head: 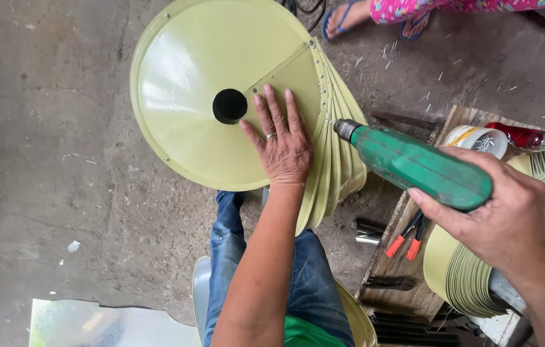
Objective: The person assembles a roof turbine ventilator on the workshop floor, aligning a curved metal vane against the circular base plate and holding it in place while driving rivets with a power drill. They reposition the vane and press the assembly together between fastening steps, with another person assisting with a riveting tool.
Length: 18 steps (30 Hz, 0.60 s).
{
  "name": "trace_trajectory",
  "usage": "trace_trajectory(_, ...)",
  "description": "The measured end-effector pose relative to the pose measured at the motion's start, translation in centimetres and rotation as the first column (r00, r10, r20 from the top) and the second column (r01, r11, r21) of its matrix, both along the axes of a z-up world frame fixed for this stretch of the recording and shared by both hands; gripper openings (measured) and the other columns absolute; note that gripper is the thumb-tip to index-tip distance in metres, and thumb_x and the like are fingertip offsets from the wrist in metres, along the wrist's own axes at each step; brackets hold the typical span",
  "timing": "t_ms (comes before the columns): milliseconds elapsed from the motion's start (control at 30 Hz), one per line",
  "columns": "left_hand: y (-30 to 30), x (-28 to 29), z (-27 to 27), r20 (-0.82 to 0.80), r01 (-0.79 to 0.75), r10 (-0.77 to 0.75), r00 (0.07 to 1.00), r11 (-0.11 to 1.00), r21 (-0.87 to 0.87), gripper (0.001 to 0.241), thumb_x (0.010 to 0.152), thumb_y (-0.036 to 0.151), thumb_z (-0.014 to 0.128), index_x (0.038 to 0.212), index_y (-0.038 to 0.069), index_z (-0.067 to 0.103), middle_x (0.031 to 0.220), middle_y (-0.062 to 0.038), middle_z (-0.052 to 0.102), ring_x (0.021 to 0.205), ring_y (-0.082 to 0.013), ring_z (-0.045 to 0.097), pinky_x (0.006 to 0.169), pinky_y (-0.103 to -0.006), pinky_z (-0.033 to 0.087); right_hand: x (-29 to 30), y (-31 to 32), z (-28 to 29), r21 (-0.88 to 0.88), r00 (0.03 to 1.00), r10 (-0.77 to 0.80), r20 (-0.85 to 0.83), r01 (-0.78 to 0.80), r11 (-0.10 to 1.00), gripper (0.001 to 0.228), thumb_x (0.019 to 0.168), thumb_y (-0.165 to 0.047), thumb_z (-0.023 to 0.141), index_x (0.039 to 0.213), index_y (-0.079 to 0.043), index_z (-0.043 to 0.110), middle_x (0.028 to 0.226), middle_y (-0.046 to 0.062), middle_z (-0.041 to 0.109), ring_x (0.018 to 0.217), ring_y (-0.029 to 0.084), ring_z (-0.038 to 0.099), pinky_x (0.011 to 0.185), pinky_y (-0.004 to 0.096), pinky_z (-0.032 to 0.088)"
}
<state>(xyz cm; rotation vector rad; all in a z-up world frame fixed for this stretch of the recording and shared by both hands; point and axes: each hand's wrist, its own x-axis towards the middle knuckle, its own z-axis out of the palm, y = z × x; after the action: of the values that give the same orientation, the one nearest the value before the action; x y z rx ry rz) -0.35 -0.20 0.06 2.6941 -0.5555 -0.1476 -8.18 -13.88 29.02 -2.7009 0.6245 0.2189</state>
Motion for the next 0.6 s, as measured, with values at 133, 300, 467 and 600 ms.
trace_trajectory(133,0.0,0.0,-0.2,0.003,0.004,-0.004,1.000,1.000,-0.021,0.056,0.110,0.022,0.045,0.164,0.011,0.036,0.173,-0.019,0.022,0.162,-0.0373,0.014,0.126,-0.0684,0.000,1.5,0.4,-0.1,-0.038,0.999,0.046,-0.027,-0.047,0.998,0.061,0.071,-0.024,0.091,0.120,0.004,0.069,0.094,0.018,0.075,0.081,0.025,0.075,0.072,0.036,0.061)
trace_trajectory(300,0.0,0.0,0.0,-0.028,0.009,-0.010,1.000,0.999,-0.038,0.057,0.109,0.022,0.045,0.164,0.011,0.035,0.172,-0.018,0.023,0.162,-0.0371,0.015,0.126,-0.0682,0.000,2.4,0.8,0.1,-0.078,0.994,0.077,-0.080,-0.083,0.993,0.061,0.070,-0.026,0.091,0.119,0.004,0.070,0.093,0.018,0.075,0.080,0.026,0.075,0.070,0.037,0.061)
trace_trajectory(467,0.0,0.0,0.0,-0.021,0.017,-0.017,1.000,1.000,-0.020,0.057,0.110,0.021,0.044,0.165,0.011,0.034,0.173,-0.018,0.023,0.162,-0.0373,0.015,0.126,-0.0678,-0.001,3.2,1.0,0.5,-0.098,0.991,0.060,-0.123,-0.072,0.993,0.059,0.071,-0.027,0.091,0.118,0.003,0.070,0.094,0.018,0.075,0.081,0.027,0.075,0.071,0.037,0.060)
trace_trajectory(600,0.0,0.0,0.2,-0.017,0.012,-0.012,1.000,0.999,-0.032,0.057,0.110,0.021,0.044,0.165,0.010,0.034,0.173,-0.018,0.023,0.162,-0.0372,0.015,0.126,-0.0680,-0.001,3.6,0.7,0.5,-0.063,0.990,0.081,-0.117,-0.089,0.994,0.056,0.074,-0.027,0.089,0.118,0.002,0.069,0.096,0.016,0.075,0.083,0.027,0.076,0.075,0.037,0.061)
